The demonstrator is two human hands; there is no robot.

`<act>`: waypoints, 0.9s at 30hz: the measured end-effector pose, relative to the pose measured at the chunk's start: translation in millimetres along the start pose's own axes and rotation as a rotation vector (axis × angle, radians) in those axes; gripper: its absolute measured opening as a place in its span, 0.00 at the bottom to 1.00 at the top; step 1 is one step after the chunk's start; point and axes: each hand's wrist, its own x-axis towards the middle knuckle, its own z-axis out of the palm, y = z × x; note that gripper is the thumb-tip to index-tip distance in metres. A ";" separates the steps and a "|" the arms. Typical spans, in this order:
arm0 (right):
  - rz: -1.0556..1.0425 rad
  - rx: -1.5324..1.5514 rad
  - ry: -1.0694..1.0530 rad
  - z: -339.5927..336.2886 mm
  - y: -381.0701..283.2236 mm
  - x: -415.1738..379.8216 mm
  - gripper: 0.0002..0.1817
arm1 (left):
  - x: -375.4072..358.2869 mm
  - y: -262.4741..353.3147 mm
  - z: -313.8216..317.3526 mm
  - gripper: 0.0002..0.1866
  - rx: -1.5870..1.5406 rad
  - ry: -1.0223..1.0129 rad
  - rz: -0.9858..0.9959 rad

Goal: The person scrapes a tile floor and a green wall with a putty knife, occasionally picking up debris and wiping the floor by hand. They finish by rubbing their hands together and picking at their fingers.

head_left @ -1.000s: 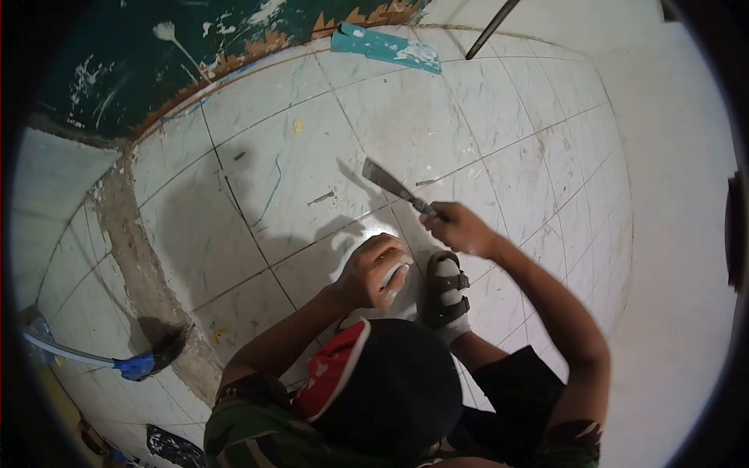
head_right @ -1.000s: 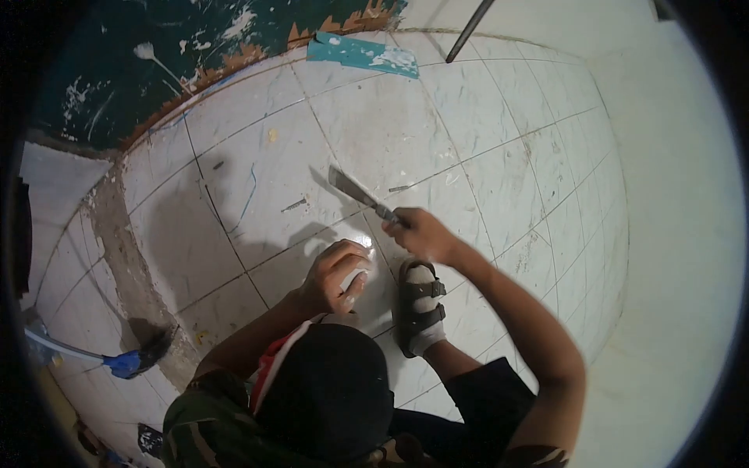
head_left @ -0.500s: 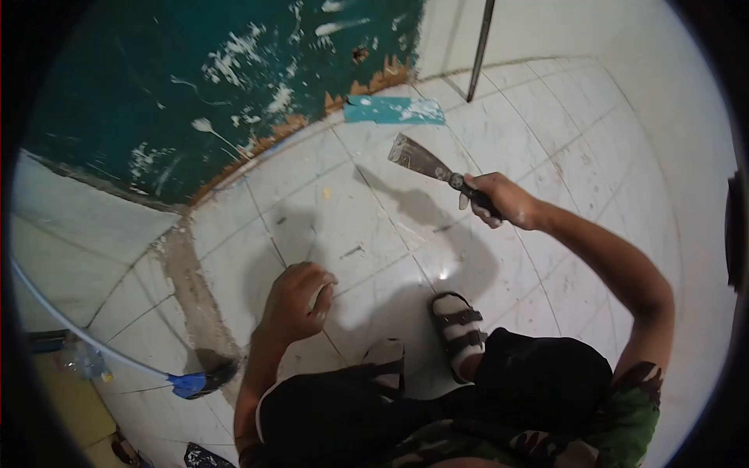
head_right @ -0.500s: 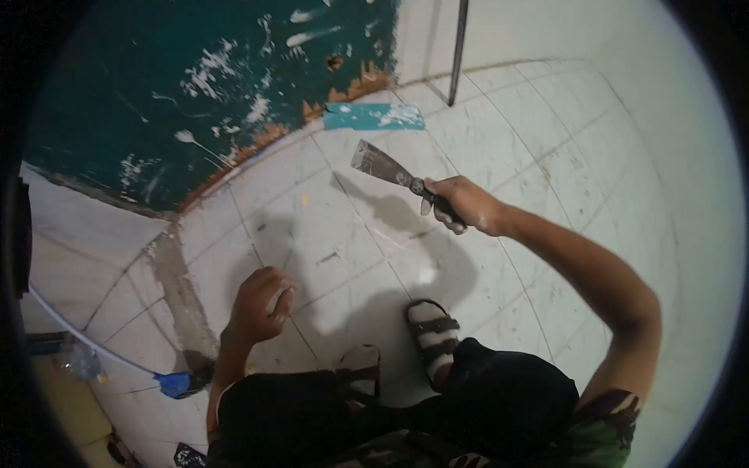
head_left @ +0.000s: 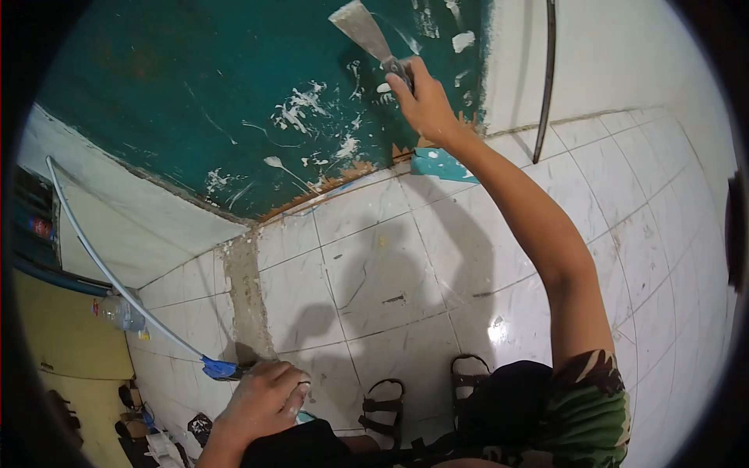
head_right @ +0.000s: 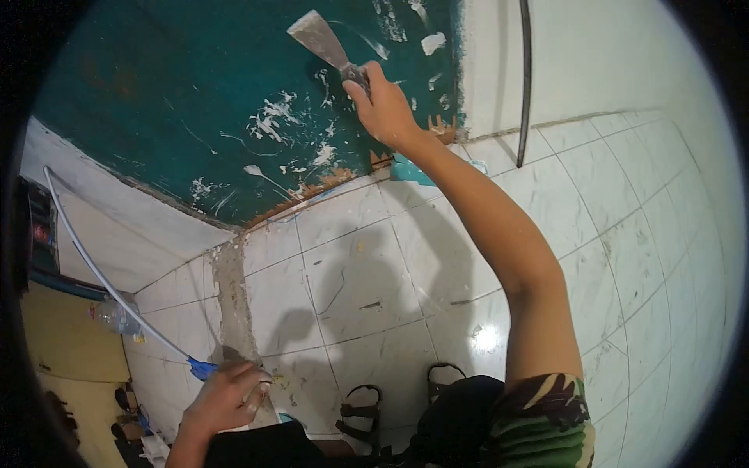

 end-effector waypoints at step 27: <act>0.087 -0.097 0.111 -22.4 44.1 -21.9 0.18 | -48.2 -23.4 19.7 0.09 0.063 -0.081 -0.438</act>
